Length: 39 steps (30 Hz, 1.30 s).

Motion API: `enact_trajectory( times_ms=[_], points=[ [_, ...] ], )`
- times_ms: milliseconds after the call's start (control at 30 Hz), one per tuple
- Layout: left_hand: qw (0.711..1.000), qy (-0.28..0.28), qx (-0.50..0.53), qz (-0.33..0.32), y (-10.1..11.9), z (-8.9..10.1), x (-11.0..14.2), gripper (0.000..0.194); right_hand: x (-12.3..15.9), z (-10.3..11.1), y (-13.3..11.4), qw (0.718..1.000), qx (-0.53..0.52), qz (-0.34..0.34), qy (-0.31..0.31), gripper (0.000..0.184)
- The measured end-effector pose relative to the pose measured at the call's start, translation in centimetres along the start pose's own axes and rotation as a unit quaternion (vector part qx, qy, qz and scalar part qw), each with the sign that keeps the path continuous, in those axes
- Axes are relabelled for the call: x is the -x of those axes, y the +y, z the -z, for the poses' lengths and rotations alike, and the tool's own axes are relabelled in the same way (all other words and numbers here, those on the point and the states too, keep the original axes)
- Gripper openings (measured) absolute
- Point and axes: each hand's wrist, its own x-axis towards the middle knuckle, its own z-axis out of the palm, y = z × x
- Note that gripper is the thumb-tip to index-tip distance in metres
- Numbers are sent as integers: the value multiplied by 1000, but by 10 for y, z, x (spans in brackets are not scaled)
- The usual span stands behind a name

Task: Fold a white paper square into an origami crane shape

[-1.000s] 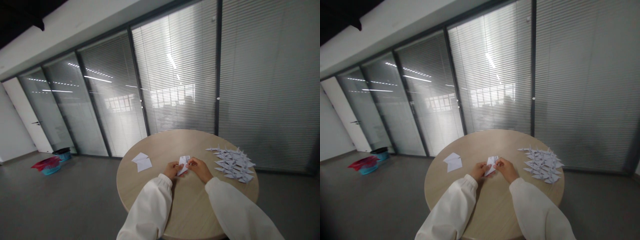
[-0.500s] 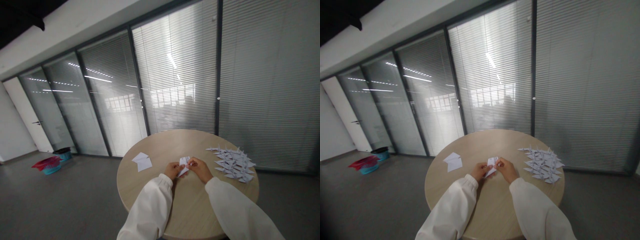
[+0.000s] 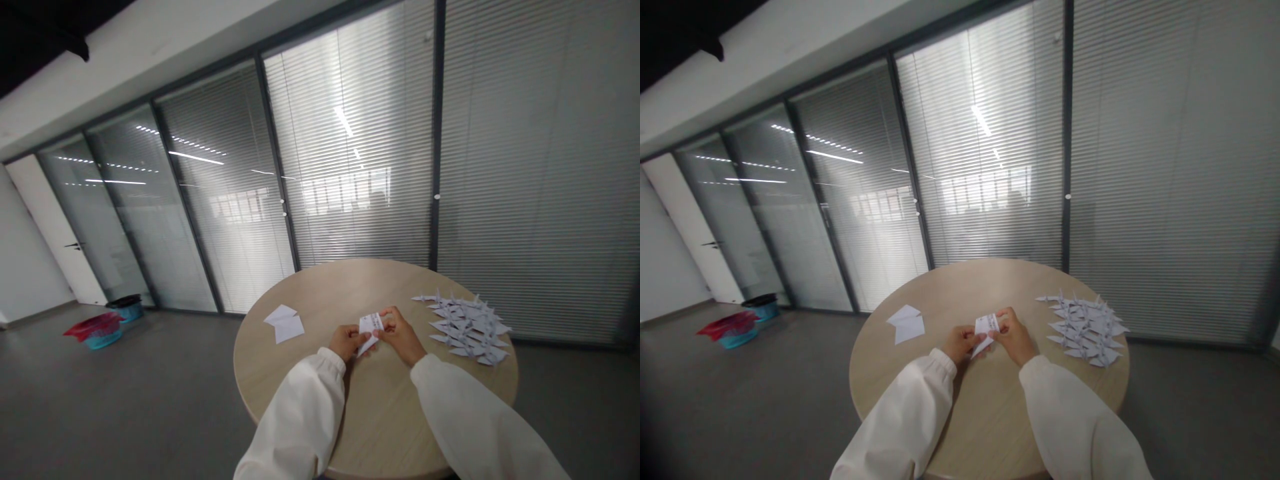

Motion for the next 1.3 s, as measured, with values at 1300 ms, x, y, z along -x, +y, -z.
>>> enact_trajectory(
  times_ms=[1300],
  points=[
    [1000,-6,-22,1,10,-7,8,38,-1,2,0,998,18,-22,-64,35]
  ],
)
